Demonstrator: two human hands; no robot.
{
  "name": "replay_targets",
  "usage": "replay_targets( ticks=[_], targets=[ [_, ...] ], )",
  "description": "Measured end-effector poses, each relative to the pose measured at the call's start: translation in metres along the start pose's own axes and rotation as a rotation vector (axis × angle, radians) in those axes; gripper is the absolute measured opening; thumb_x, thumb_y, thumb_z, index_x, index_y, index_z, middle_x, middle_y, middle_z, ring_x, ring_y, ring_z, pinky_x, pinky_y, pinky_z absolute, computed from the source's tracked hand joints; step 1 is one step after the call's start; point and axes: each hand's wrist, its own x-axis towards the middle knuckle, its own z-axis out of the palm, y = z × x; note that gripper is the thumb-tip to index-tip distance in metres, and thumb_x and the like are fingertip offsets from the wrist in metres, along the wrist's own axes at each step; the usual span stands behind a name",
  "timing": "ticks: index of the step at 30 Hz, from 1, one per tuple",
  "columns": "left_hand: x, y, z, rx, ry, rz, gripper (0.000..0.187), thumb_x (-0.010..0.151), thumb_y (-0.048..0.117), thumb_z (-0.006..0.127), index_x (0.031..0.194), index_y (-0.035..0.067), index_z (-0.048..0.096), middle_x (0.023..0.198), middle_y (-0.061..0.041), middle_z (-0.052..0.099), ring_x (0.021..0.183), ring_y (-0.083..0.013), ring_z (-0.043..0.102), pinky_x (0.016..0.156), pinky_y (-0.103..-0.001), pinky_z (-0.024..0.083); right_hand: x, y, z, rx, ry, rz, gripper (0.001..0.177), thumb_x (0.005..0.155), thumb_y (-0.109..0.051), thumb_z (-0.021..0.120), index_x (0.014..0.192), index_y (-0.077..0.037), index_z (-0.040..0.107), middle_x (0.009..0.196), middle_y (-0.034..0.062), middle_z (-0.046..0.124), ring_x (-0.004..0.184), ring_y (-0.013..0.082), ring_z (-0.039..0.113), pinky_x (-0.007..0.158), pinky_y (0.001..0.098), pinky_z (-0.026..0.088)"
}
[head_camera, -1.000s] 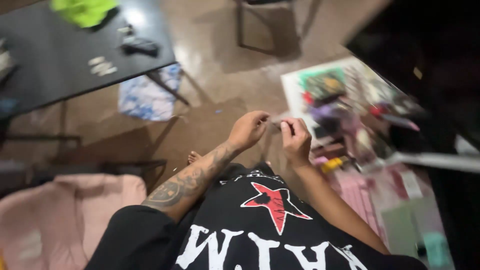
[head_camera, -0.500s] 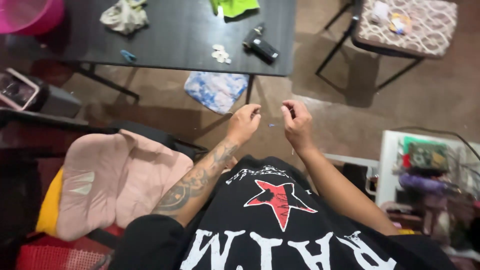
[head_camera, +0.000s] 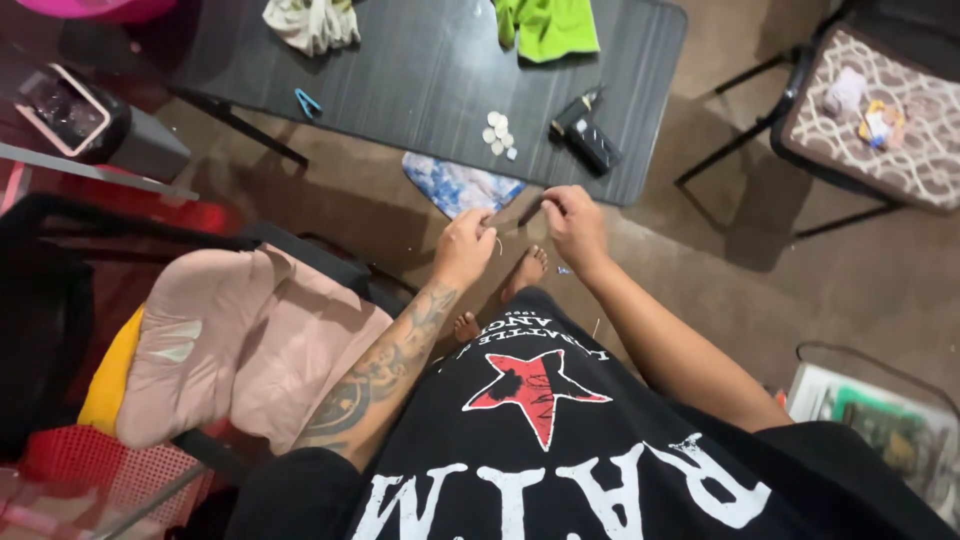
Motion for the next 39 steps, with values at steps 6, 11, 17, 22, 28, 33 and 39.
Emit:
replay_targets(
  ticks=[6, 11, 17, 22, 28, 33, 39],
  targets=[
    [0.069, -0.039, 0.015, 0.164, -0.006, -0.099, 0.016, 0.089, 0.015, 0.067, 0.101, 0.004, 0.068, 0.098, -0.015, 0.071, 0.091, -0.0345, 0.07, 0.081, -0.044, 0.056, 0.068, 0.051, 0.037, -0.097, -0.215, 0.07, 0.009, 0.092, -0.014, 0.071, 0.097, -0.007, 0.073, 0.092, 0.0141, 0.068, 0.087, 0.0356, 0.067, 0.077, 0.0432, 0.054],
    [0.119, -0.049, 0.029, 0.221, 0.018, -0.149, 0.018, 0.088, 0.013, 0.066, 0.104, 0.004, 0.067, 0.1, -0.016, 0.069, 0.095, -0.0388, 0.067, 0.082, -0.048, 0.054, 0.114, 0.086, 0.069, -0.115, -0.281, 0.01, 0.014, 0.09, -0.009, 0.067, 0.103, -0.006, 0.072, 0.097, 0.0149, 0.066, 0.089, 0.0374, 0.066, 0.078, 0.0442, 0.054],
    [0.15, -0.058, 0.051, 0.223, 0.072, -0.13, 0.044, 0.086, 0.007, 0.07, 0.128, -0.003, 0.06, 0.112, -0.023, 0.063, 0.105, -0.0442, 0.062, 0.09, -0.049, 0.052, 0.154, 0.094, 0.102, -0.31, -0.483, -0.113, 0.028, 0.086, -0.004, 0.066, 0.113, -0.008, 0.07, 0.108, 0.0129, 0.065, 0.103, 0.0348, 0.065, 0.085, 0.0437, 0.055],
    [0.167, -0.056, 0.058, 0.301, -0.011, -0.106, 0.06, 0.082, 0.007, 0.074, 0.137, -0.007, 0.053, 0.116, -0.023, 0.058, 0.11, -0.0441, 0.057, 0.093, -0.05, 0.048, 0.185, 0.067, 0.105, -0.363, -0.57, -0.34, 0.066, 0.066, -0.012, 0.071, 0.13, 0.002, 0.061, 0.128, 0.024, 0.058, 0.1, 0.0407, 0.059, 0.076, 0.0444, 0.055],
    [0.171, -0.076, 0.07, 0.369, -0.018, -0.076, 0.049, 0.087, 0.002, 0.066, 0.135, -0.003, 0.056, 0.115, -0.019, 0.058, 0.11, -0.0395, 0.057, 0.094, -0.047, 0.05, 0.181, 0.086, 0.114, -0.415, -0.685, -0.349, 0.05, 0.079, -0.015, 0.071, 0.127, -0.002, 0.064, 0.127, 0.0196, 0.06, 0.103, 0.038, 0.06, 0.081, 0.0441, 0.055],
    [0.177, -0.073, 0.059, 0.404, -0.054, -0.001, 0.045, 0.084, 0.005, 0.066, 0.128, -0.003, 0.058, 0.111, -0.017, 0.058, 0.108, -0.0379, 0.059, 0.093, -0.046, 0.051, 0.178, 0.09, 0.116, -0.367, -0.686, -0.296, 0.03, 0.077, -0.01, 0.067, 0.106, -0.002, 0.066, 0.103, 0.0171, 0.062, 0.095, 0.0369, 0.059, 0.084, 0.0422, 0.053],
    [0.185, -0.07, 0.05, 0.336, -0.077, 0.003, 0.022, 0.092, 0.004, 0.064, 0.112, 0.004, 0.058, 0.106, -0.018, 0.058, 0.104, -0.04, 0.059, 0.09, -0.05, 0.05, 0.171, 0.101, 0.122, -0.408, -0.668, -0.337, 0.025, 0.078, -0.005, 0.063, 0.103, -0.001, 0.064, 0.1, 0.0174, 0.061, 0.095, 0.0357, 0.06, 0.084, 0.0412, 0.053]
  ],
)
